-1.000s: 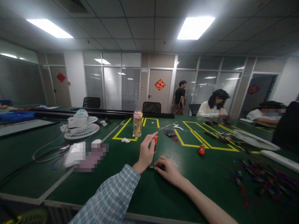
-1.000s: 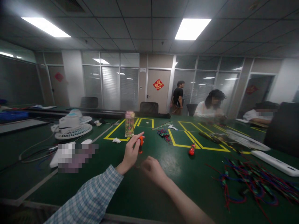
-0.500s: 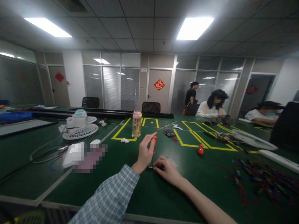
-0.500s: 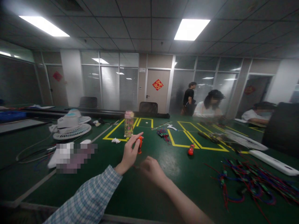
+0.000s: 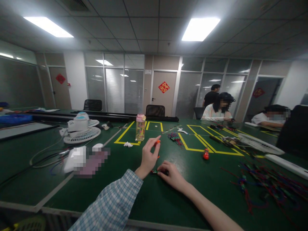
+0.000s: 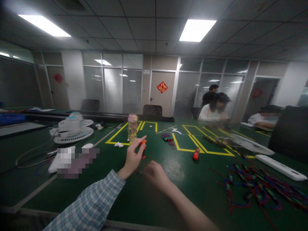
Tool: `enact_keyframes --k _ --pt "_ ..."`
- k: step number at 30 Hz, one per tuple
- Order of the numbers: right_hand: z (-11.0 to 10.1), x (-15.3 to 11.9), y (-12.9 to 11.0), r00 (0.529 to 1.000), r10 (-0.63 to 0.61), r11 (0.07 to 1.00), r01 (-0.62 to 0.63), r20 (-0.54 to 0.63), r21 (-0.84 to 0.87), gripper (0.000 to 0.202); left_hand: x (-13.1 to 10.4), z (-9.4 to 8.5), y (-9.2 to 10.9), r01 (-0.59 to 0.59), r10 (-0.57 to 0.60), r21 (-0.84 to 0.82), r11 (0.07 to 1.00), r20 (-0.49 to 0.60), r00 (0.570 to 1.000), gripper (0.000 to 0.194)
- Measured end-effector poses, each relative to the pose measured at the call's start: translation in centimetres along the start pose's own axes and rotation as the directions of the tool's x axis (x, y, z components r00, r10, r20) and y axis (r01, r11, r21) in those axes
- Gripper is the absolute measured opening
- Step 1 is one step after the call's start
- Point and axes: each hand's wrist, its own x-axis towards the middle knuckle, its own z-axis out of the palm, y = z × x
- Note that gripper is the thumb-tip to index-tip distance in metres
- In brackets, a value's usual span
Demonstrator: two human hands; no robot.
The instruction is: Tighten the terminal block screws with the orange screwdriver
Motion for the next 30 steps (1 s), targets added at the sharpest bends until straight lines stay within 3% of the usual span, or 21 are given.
enact_keyframes --k 5,12,19,26,30 --pt "0.11 0.02 0.08 1.000 0.015 1.000 -0.015 -0.001 -0.019 0.013 0.06 -0.07 0.09 -0.017 0.018 0.050 0.999 -0.027 0.999 0.020" --pt "0.03 0.01 0.04 1.000 0.012 1.000 -0.012 0.011 -0.014 0.014 -0.11 -0.10 -0.11 -0.020 0.021 -0.020 1.000 0.074 0.997 0.034" --pt "-0.10 0.02 -0.31 1.000 0.025 1.000 -0.025 0.009 -0.011 0.014 -0.26 0.18 -0.29 -0.075 0.077 0.126 0.989 -0.012 0.997 0.024" --pt "-0.04 -0.02 -0.22 1.000 0.011 1.000 -0.011 0.004 -0.008 0.013 -0.27 -0.15 0.12 -0.060 0.057 0.042 0.997 0.069 0.996 0.032" --pt "-0.11 -0.02 -0.27 1.000 0.015 1.000 -0.015 0.010 -0.016 0.013 -0.22 -0.12 0.18 -0.065 0.064 0.069 0.995 0.019 0.998 0.027"
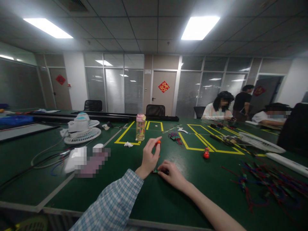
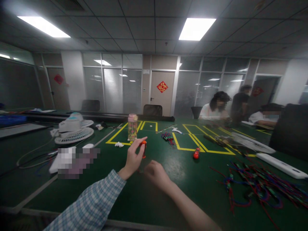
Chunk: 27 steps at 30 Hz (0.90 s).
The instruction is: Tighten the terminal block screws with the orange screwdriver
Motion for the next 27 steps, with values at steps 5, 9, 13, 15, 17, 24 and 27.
enact_keyframes --k 5,9,13,15,17,24,27 --pt "0.18 0.07 0.38 1.000 -0.016 1.000 0.016 -0.011 0.008 0.012 0.02 0.04 -0.01 -0.010 0.012 0.060 0.998 -0.032 0.999 0.021" --pt "0.35 0.14 0.52 1.000 -0.012 1.000 0.012 -0.008 -0.003 0.012 -0.06 0.01 -0.02 0.003 -0.003 0.003 1.000 0.019 1.000 0.029" --pt "0.34 0.14 0.41 1.000 -0.001 1.000 0.001 -0.002 -0.007 0.013 -0.13 0.12 -0.12 0.009 -0.009 0.021 1.000 -0.023 1.000 0.024" --pt "0.26 0.10 0.35 1.000 0.007 1.000 -0.007 -0.003 0.002 0.012 -0.10 0.14 -0.11 0.012 -0.009 0.048 0.999 -0.049 0.999 0.019" --pt "0.19 0.07 0.30 1.000 0.002 1.000 -0.002 -0.006 0.007 0.012 -0.05 0.09 -0.03 0.018 -0.016 0.051 0.999 -0.043 0.999 0.021" --pt "0.06 0.07 0.01 1.000 0.013 1.000 -0.014 0.008 0.004 0.012 -0.05 -0.06 -0.10 0.017 -0.017 -0.004 1.000 -0.013 1.000 0.029" --pt "0.16 0.08 0.09 1.000 0.022 1.000 -0.022 0.007 -0.001 0.012 -0.08 0.07 -0.26 0.015 -0.013 0.039 0.999 -0.040 0.999 0.023"
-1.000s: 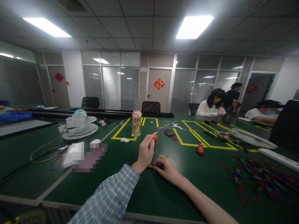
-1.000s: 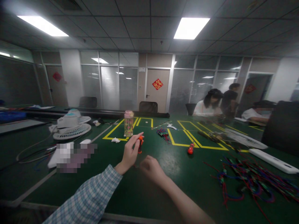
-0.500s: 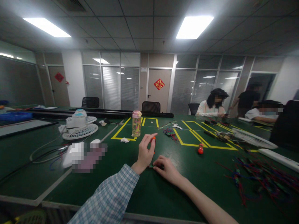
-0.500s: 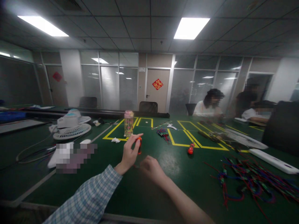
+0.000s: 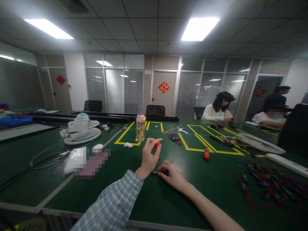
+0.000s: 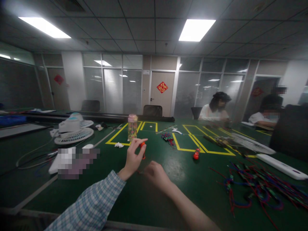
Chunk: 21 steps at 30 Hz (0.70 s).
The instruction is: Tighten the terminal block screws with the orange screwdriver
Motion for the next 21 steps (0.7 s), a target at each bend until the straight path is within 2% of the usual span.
enact_keyframes --k 3,9,15,21 --pt "0.14 -0.01 0.22 1.000 -0.005 1.000 0.005 -0.001 -0.004 0.012 0.02 0.01 0.05 0.005 -0.005 0.009 1.000 -0.008 1.000 0.020" --pt "0.15 0.00 0.35 0.999 -0.034 0.999 0.034 -0.014 -0.005 0.013 0.12 -0.16 0.31 0.004 -0.001 -0.068 0.998 0.032 0.999 0.030" --pt "-0.02 0.00 0.22 0.999 -0.030 1.000 0.030 -0.013 0.009 0.013 0.10 0.07 0.03 0.004 -0.004 -0.010 1.000 -0.002 1.000 0.020" --pt "0.09 -0.05 0.36 0.999 -0.031 0.999 0.031 -0.019 0.008 0.012 0.05 -0.11 0.17 0.025 -0.024 -0.059 0.998 0.030 0.999 0.030"
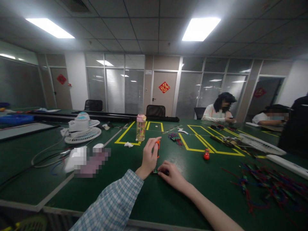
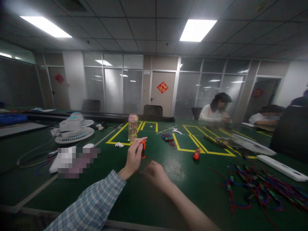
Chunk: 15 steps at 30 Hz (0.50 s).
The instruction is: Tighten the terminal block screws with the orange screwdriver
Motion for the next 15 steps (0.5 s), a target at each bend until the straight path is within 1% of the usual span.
enact_keyframes --k 3,9,12,15 --pt "0.03 0.00 -0.05 1.000 0.001 1.000 -0.001 0.005 -0.005 0.013 0.00 0.04 -0.03 -0.022 0.022 0.017 1.000 -0.022 1.000 0.028" --pt "-0.09 0.06 -0.20 1.000 0.003 1.000 -0.003 0.015 -0.007 0.013 -0.10 0.26 -0.19 -0.036 0.043 0.106 0.994 -0.063 0.997 0.021" --pt "-0.01 0.05 -0.07 1.000 0.000 1.000 0.000 0.007 -0.003 0.012 -0.13 0.15 -0.10 -0.028 0.032 0.082 0.996 -0.049 0.998 0.020" --pt "0.11 0.01 0.10 1.000 -0.009 1.000 0.009 -0.002 -0.004 0.011 -0.11 0.02 -0.05 -0.023 0.024 0.021 1.000 -0.016 1.000 0.027"
